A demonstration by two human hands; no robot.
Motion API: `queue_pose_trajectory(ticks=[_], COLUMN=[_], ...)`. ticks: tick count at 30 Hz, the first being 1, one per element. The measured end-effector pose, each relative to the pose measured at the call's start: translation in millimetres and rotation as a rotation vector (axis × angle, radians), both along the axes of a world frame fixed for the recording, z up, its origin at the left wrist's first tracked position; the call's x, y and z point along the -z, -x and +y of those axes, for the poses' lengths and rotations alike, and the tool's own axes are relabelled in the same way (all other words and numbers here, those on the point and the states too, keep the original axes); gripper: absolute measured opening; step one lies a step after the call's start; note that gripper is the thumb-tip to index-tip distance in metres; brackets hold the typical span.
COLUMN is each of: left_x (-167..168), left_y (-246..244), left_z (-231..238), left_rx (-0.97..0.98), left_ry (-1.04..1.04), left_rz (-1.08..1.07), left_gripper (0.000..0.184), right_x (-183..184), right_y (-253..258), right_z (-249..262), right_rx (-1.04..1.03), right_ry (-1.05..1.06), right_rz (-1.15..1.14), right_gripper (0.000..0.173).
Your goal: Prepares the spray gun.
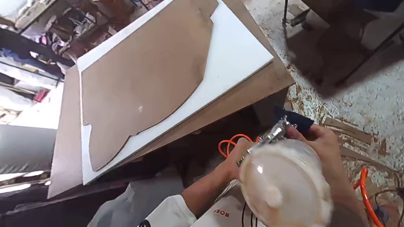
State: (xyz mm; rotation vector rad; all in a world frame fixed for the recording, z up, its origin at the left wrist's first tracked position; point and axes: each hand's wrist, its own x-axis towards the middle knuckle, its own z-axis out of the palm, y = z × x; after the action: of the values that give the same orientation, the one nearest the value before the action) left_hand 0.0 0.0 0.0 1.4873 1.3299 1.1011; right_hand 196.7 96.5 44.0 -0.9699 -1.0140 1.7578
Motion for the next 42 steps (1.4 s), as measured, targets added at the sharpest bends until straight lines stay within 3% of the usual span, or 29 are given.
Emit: queue_pose_trajectory(ticks=[1,3,7,11,15,18,24,26,30,37,42], left_x=[-1,-2,-23,1,12,14,26,34,44,50,54], left_y=[-2,-2,-5,-4,-3,-1,-4,-4,-4,-4,-7], left_z=[6,7,5,10,7,6,-1,-3,-6,-3,-5], left_rx=[0.046,0.114,0.114,0.167,0.142,0.135,0.185,0.185,0.172,0.187,0.106], left_ry=[-0.089,-0.142,-0.007,-0.113,-0.121,-0.103,-0.004,0.000,-0.042,-0.018,-0.143], left_rz=[0.005,0.014,0.078,0.066,0.190,0.216,0.328,0.341,0.357,0.369,0.365], left_gripper=[0.026,0.035,0.022,0.040,0.036,0.037,0.035,0.037,0.030,0.037,0.035], right_x=[2,8,11,19,33,29,22,27,40,42,42], right_y=[0,-2,-7,-10,-13,-13,-17,-20,-23,-21,-21], right_z=[1,-1,3,6,11,9,11,13,13,7,2], right_rx=[0.008,-0.005,-0.127,-0.099,-0.062,-0.041,-0.206,-0.220,-0.195,-0.152,-0.126], right_ry=[-0.003,0.012,0.038,-0.053,-0.158,-0.060,0.028,0.034,0.063,0.088,0.103], right_rz=[-0.022,0.002,0.098,0.025,-0.246,-0.345,-0.245,-0.251,-0.414,-0.343,-0.318], right_gripper=[0.006,0.006,0.006,0.019,0.009,0.010,0.016,0.025,0.033,0.018,0.016])
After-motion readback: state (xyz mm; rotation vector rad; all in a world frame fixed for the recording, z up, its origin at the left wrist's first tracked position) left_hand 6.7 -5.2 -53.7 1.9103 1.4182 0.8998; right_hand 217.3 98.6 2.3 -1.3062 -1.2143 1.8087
